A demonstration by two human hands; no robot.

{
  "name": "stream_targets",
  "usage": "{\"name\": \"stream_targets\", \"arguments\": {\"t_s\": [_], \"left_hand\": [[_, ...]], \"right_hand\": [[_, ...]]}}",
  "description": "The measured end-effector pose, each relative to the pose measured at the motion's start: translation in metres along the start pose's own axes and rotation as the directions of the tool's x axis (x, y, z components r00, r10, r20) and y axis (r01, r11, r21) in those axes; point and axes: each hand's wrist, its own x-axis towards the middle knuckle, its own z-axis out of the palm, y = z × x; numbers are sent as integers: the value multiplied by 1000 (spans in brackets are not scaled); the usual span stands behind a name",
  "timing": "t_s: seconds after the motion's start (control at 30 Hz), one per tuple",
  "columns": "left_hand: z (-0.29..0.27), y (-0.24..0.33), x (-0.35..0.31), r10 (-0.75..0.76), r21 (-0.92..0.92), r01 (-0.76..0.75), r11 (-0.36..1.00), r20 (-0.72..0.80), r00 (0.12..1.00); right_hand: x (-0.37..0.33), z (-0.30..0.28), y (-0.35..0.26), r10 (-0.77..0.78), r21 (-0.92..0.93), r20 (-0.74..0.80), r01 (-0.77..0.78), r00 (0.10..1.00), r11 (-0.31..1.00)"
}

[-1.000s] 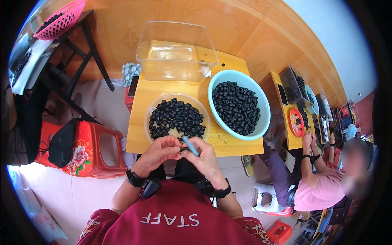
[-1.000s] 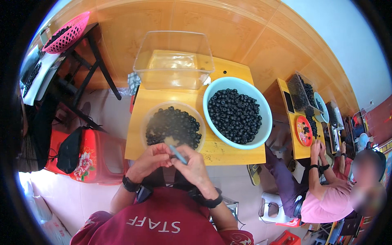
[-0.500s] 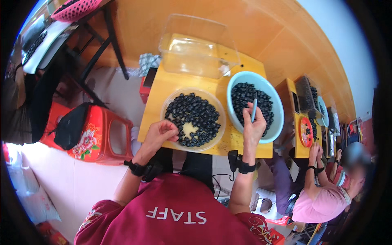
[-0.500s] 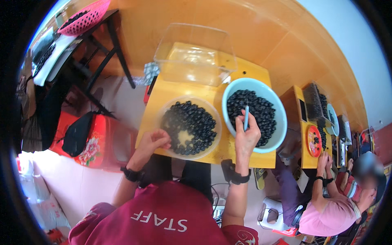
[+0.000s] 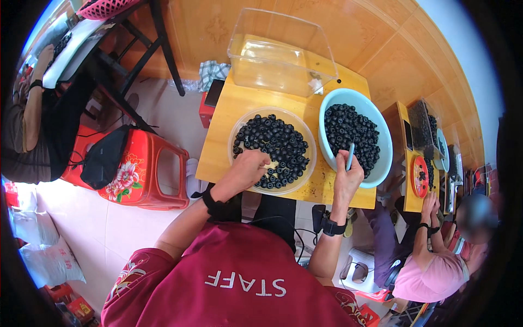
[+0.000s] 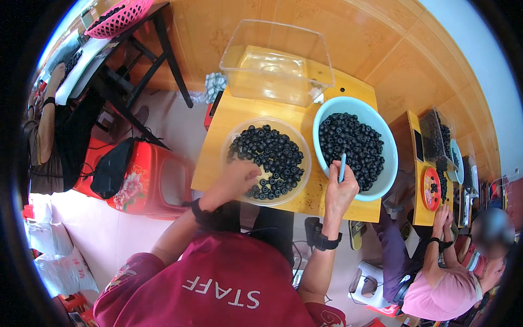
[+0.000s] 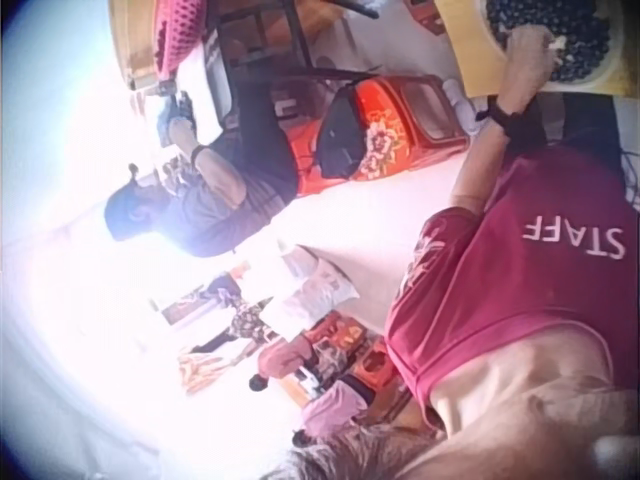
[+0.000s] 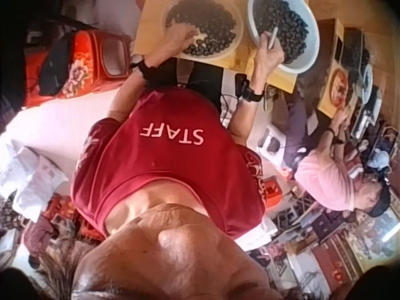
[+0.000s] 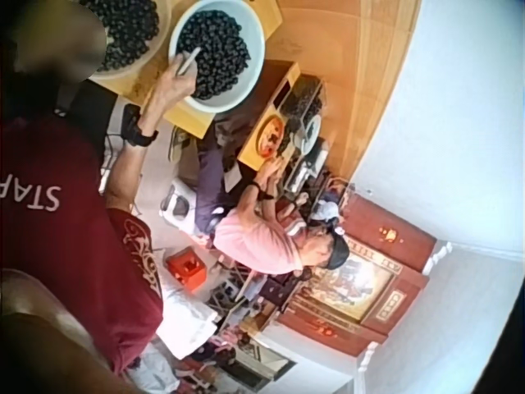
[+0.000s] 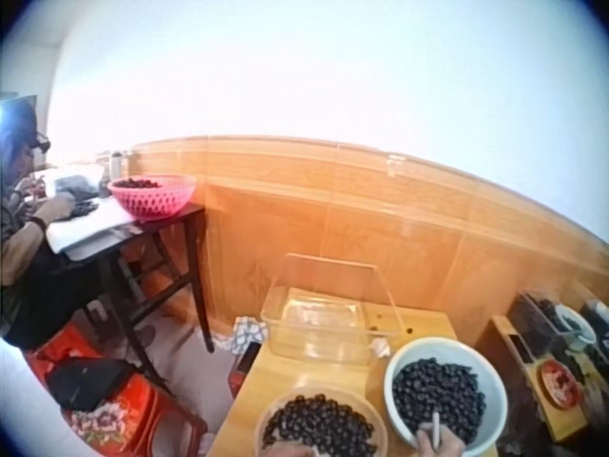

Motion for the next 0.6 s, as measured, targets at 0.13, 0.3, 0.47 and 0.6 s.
{"name": "stream_targets", "arguments": {"t_s": [0.13, 0.3, 0.47, 0.6], "left_hand": [[21, 0, 7, 130, 210, -119, 970, -36, 991], [27, 9, 12, 76, 268, -73, 961, 1, 997], [23, 6, 13, 121, 340, -149, 929, 101, 987], [19, 12, 11, 139, 387, -211, 898, 205, 969]], "right_hand": [[0, 0, 2, -16, 0, -2, 16, 1000, 1000], [0, 2, 8, -80, 28, -11, 80, 997, 996], [1, 3, 10, -107, 37, -22, 108, 994, 993], [1, 2, 10, -109, 30, -24, 109, 994, 994]]}}
